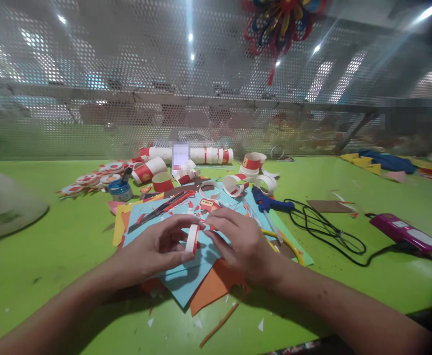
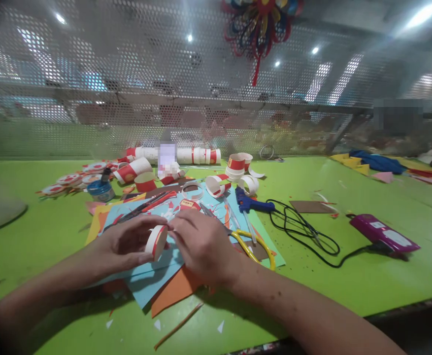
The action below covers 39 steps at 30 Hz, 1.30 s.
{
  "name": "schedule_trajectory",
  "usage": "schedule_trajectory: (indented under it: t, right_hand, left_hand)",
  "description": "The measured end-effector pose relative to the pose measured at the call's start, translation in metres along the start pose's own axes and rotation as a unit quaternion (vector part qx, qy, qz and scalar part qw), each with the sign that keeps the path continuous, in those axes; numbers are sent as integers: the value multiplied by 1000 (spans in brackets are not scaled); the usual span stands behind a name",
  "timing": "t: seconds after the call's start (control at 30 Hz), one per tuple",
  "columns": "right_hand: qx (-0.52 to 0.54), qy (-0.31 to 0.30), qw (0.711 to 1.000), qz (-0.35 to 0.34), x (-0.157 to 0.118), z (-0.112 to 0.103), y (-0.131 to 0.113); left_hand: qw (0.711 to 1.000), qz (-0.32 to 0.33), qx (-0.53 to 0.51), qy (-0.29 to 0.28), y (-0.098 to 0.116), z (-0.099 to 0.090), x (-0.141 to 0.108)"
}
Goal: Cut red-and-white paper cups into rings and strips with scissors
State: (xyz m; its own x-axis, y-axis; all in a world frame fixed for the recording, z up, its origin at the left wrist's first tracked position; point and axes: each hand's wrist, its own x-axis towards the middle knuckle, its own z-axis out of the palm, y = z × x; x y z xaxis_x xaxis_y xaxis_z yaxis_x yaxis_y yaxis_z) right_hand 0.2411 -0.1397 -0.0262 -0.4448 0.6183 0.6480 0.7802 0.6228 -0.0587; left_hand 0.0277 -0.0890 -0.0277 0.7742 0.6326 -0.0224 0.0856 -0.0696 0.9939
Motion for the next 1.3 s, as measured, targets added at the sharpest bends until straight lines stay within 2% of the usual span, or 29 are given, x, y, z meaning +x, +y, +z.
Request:
schedule_trajectory:
  t: [0.13,0.23,0.3,0.4,0.57,0.73,0.9,1.0,1.17,1.3]
  right_hand:
    - [-44,-119,989,74,2,-28,28]
    - [-86,-227,966,87,-2,-50,50]
    - [-99,-283,950,85,-9,-58,56]
    - [-111,-335,932,80,-22,-59,53]
    - [-148,-379,906,120,-40,-51,41]
    - [-152,-403,883,185,-48,-52,34]
    - [-141,-417,873,210,-54,-52,25]
    - [-113,-406,867,266,-55,-49,27]
    - [-51,-365,860,352,-51,-50,47]
    - [85,-354,860,358,-47,-65,57]
  left_hand:
    - [1000,7,26,9,-1,-8,0]
    - [999,10,26,21,-2,-16,0]
    - [999,5,22,35,-3,-22,0]
    - [998,1,0,66,-2,-29,0]
    - [991,12,-75,110,-1,-34,1]
    - [987,40,-111,108,-7,-40,2]
    - [986,49,-129,94,-9,-42,2]
    - [984,51,-140,101,-9,-41,2]
    - [979,53,-167,108,-10,-42,2]
    - [977,57,-176,110,-7,-44,0]
